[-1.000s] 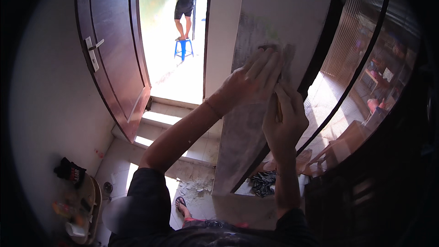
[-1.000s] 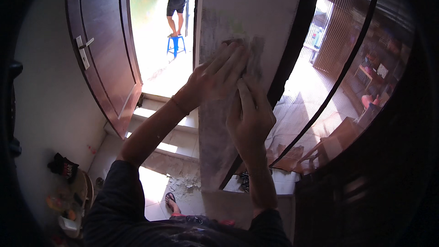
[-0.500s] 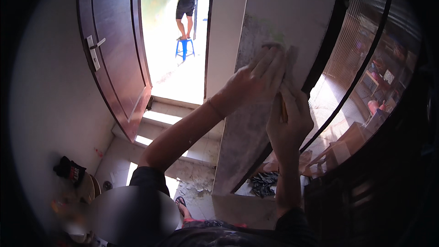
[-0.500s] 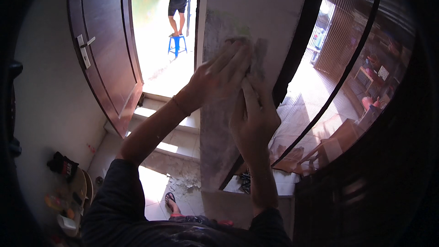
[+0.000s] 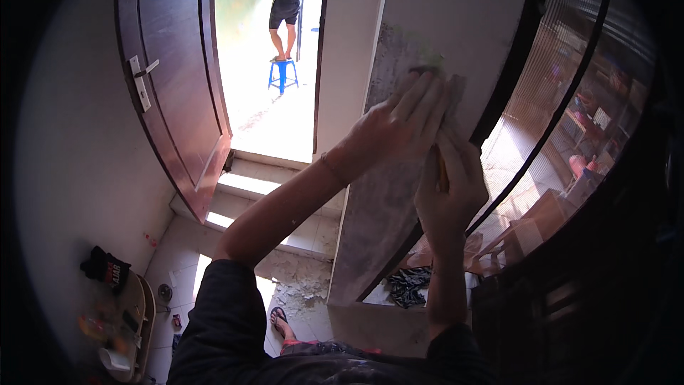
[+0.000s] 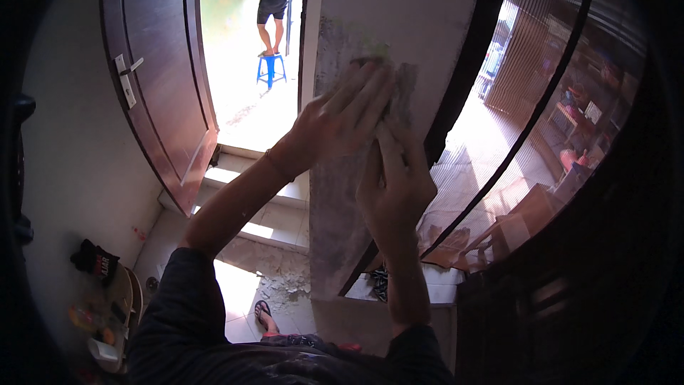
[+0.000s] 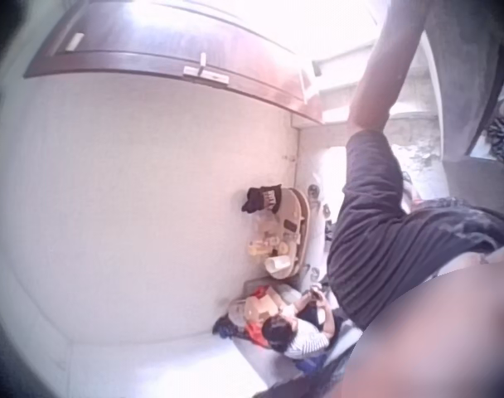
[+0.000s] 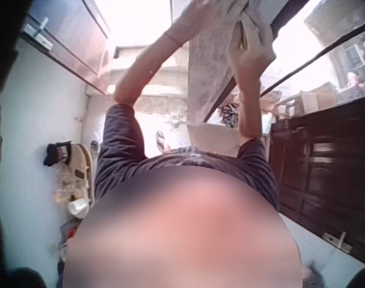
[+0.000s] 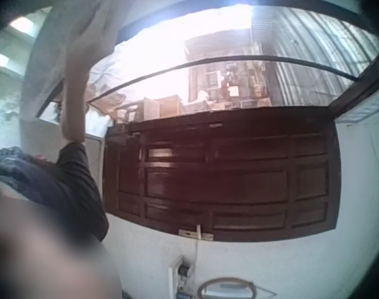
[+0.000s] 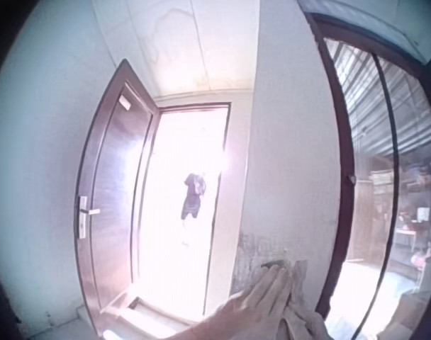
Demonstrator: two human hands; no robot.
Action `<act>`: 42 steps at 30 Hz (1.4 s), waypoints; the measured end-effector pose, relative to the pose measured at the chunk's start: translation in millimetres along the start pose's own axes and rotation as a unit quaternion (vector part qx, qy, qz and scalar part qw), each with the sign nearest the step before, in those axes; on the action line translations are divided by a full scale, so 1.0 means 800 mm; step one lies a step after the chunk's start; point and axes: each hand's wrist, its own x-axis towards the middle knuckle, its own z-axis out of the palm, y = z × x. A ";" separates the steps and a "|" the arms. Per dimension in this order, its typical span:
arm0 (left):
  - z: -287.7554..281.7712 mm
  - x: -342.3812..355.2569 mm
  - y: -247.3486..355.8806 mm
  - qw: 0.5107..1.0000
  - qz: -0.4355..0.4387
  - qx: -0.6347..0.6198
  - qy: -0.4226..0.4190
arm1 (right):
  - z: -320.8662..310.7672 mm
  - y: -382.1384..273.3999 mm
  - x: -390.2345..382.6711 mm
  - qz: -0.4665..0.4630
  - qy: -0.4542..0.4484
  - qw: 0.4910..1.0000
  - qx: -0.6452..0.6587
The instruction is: The person scrapes a vertical wall surface with a handheld scraper, removing loose material in repeated strokes. The camera is head-mounted and shows the hands and tool throughout.
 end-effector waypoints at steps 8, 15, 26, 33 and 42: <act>0.003 0.006 -0.010 1.000 -0.014 -0.022 -0.010 | -0.001 -0.007 0.009 0.044 -0.037 0.998 -0.012; 0.004 0.009 -0.017 1.000 -0.003 -0.023 0.020 | 0.002 -0.005 0.014 0.008 -0.015 1.000 -0.013; 0.002 0.009 -0.025 1.000 -0.005 -0.006 -0.016 | 0.010 -0.010 0.020 0.033 -0.010 0.999 -0.011; -0.001 0.007 -0.027 1.000 -0.006 -0.026 -0.002 | 0.011 -0.012 0.020 0.026 -0.007 1.000 0.007; 0.003 0.007 -0.038 0.999 -0.023 -0.023 -0.021 | 0.017 -0.013 0.022 0.061 -0.029 0.998 -0.012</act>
